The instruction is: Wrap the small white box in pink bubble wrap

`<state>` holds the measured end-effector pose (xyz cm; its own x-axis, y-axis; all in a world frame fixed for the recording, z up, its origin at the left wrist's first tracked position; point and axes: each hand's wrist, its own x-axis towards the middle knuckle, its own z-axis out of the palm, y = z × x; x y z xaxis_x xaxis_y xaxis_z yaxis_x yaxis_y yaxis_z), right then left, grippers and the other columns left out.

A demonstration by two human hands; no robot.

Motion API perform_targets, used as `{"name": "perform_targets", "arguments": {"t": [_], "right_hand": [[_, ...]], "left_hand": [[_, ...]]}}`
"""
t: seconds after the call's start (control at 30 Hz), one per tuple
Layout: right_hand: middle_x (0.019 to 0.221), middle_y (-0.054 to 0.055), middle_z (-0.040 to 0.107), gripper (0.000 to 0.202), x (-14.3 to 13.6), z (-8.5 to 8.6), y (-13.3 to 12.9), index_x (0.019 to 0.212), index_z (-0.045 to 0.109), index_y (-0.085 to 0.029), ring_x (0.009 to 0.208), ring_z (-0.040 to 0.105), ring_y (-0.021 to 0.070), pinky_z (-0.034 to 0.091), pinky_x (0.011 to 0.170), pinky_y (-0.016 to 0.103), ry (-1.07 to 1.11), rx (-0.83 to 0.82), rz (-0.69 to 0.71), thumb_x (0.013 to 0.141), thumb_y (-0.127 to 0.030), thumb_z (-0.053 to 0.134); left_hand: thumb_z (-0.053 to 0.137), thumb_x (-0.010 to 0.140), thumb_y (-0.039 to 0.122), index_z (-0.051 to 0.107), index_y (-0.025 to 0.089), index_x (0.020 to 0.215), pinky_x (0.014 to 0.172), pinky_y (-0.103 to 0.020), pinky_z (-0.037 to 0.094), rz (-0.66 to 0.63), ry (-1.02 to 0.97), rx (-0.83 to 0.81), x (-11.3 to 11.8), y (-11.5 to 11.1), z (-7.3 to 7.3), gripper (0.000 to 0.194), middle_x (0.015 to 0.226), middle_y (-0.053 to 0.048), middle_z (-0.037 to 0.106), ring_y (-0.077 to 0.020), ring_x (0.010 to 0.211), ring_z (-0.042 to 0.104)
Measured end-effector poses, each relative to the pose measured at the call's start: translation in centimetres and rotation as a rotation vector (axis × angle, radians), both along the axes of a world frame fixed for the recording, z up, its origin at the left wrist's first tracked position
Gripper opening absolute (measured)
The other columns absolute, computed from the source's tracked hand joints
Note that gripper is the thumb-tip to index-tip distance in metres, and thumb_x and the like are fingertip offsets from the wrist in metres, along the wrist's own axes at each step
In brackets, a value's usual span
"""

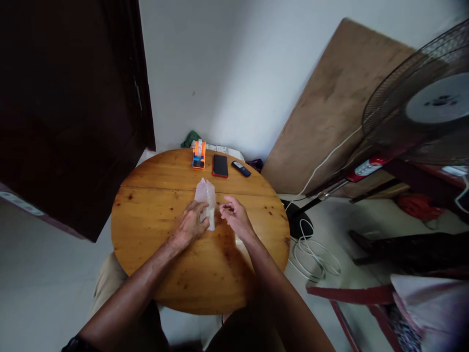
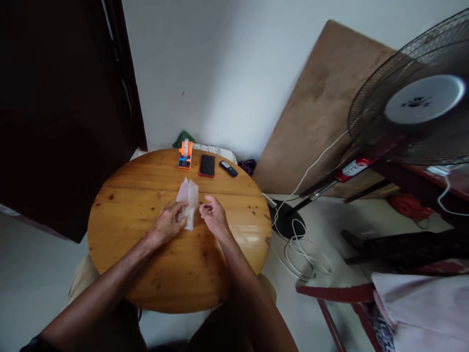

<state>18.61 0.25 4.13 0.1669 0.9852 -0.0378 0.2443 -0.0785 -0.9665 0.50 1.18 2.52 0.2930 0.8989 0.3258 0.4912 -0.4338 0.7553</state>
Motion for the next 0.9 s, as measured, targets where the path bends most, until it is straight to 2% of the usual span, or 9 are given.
{"name": "perform_targets", "arguments": {"t": [0.1,0.23,0.43,0.57,0.67,0.77,0.9], "right_hand": [[0.095,0.005,0.065,0.05,0.0,-0.4,0.8,0.123,0.054,-0.016,0.068,0.063,0.0141,0.043,0.038,0.019,0.039,-0.1,-0.005,0.076,-0.026,0.068],[0.087,0.005,0.066,0.045,-0.5,-0.3,2.1,0.121,0.055,-0.015,0.072,0.067,0.0165,0.048,0.041,0.02,0.123,-0.129,0.002,0.079,-0.023,0.069],[0.078,0.0,0.064,0.04,-1.1,0.4,4.3,0.117,0.058,-0.016,0.061,0.062,0.012,0.045,0.041,0.018,0.149,-0.143,-0.029,0.079,-0.018,0.071],[0.075,-0.003,0.062,0.044,-1.9,0.8,5.7,0.118,0.058,-0.015,0.052,0.054,0.0084,0.038,0.039,0.018,0.122,-0.153,-0.023,0.076,-0.016,0.072],[0.069,-0.006,0.059,0.045,-2.4,0.3,6.8,0.115,0.059,-0.015,0.051,0.052,0.0083,0.035,0.04,0.017,0.112,-0.166,-0.013,0.073,-0.015,0.073],[0.065,-0.007,0.06,0.046,-2.6,-0.8,7.7,0.111,0.061,-0.017,0.052,0.052,0.0085,0.039,0.046,0.018,0.122,-0.14,-0.03,0.067,-0.01,0.071],[0.071,-0.004,0.066,0.03,-2.5,-1.9,8.4,0.093,0.064,-0.017,0.061,0.059,0.0103,0.047,0.057,0.02,0.183,-0.095,0.032,0.063,-0.011,0.069]], "left_hand": [[0.062,0.075,0.016,0.064,0.018,0.122,0.096,-0.039,0.051,0.0,0.035,0.026,0.0,-0.2,0.1,0.047,0.111,-0.009,0.064,-0.0239,0.104,0.061],[0.064,0.074,0.017,0.056,0.018,0.135,0.108,-0.047,0.042,0.01,0.09,0.047,-0.2,0.0,0.5,0.061,0.124,-0.011,0.064,-0.0289,0.118,0.055],[0.06,0.074,0.018,0.034,0.015,0.153,0.113,-0.048,0.038,-0.097,0.043,-0.159,-0.5,0.7,0.2,0.083,0.142,-0.015,0.056,-0.0301,0.131,0.05],[0.057,0.075,0.017,0.028,0.015,0.156,0.114,-0.048,0.037,-0.113,0.001,-0.189,-0.3,0.8,-0.3,0.086,0.148,-0.017,0.049,-0.0298,0.134,0.049],[0.058,0.074,0.017,0.031,0.015,0.155,0.115,-0.05,0.035,-0.087,0.011,-0.159,-0.2,0.7,-0.2,0.085,0.146,-0.017,0.051,-0.0314,0.134,0.047],[0.059,0.073,0.016,0.038,0.02,0.152,0.115,-0.052,0.034,-0.073,0.047,-0.046,-0.4,0.3,0.0,0.082,0.148,-0.014,0.049,-0.0314,0.136,0.044],[0.06,0.076,0.017,0.066,0.026,0.127,0.112,-0.054,0.035,-0.042,0.145,0.097,-0.6,-0.3,0.2,0.052,0.151,-0.01,0.044,-0.0328,0.136,0.042]]}}
